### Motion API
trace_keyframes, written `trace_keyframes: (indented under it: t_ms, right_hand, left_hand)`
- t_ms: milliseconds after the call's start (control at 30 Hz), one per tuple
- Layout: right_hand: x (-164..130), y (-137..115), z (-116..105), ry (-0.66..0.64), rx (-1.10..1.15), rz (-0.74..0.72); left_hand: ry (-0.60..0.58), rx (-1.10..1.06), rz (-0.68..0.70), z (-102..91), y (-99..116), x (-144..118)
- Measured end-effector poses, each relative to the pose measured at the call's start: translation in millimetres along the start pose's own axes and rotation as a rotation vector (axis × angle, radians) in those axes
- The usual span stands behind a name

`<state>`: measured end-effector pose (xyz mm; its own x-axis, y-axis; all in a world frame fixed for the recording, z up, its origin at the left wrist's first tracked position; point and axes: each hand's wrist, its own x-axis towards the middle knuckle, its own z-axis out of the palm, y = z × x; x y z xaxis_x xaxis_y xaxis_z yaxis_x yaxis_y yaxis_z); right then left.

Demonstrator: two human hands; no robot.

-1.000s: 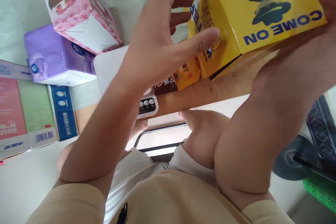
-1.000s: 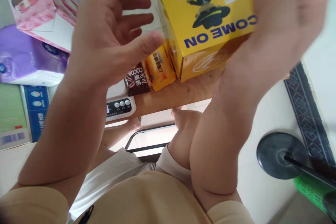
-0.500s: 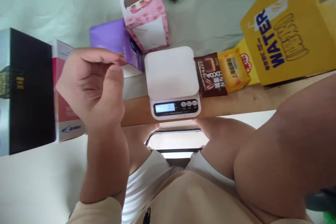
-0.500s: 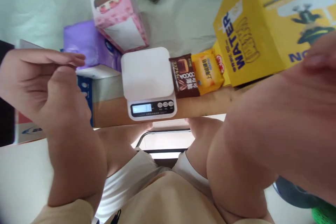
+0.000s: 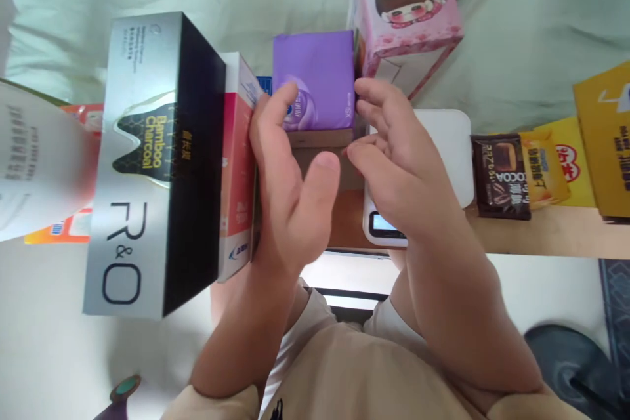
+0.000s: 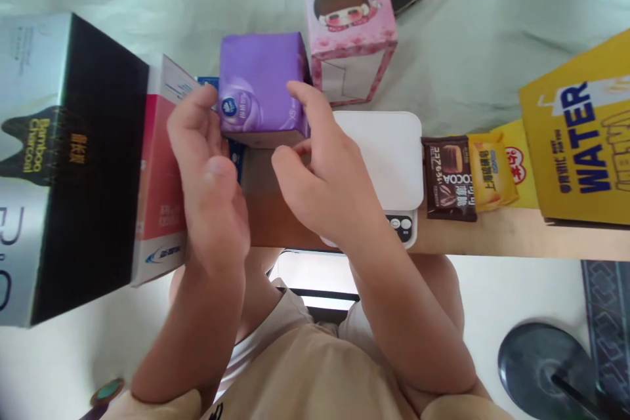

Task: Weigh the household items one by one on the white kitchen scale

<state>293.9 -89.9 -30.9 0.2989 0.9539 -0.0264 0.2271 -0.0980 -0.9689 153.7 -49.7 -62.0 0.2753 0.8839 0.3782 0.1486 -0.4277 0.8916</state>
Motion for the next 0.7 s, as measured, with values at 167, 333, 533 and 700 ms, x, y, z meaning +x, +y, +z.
trace_keyframes:
  t_ms: [167, 333, 533, 700]
  right_hand:
    - [3.0, 2.7, 5.4, -0.001, -0.039, 0.084]
    - [0.7, 5.6, 4.8, 0.014, -0.037, 0.073]
    - [-0.6, 15.0, -7.0, 0.024, -0.052, 0.042]
    - [6.9, 19.2, -25.7, 0.250, -0.084, 0.005]
  left_hand:
    - [0.012, -0.056, 0.123, 0.5, 3.9, -2.4]
    - [-0.005, -0.056, 0.017, 6.7, 8.7, -7.2]
    - [0.000, -0.023, 0.152, 9.4, 1.8, -7.3]
    - [-0.098, -0.094, 0.170, 18.4, 2.4, -5.5]
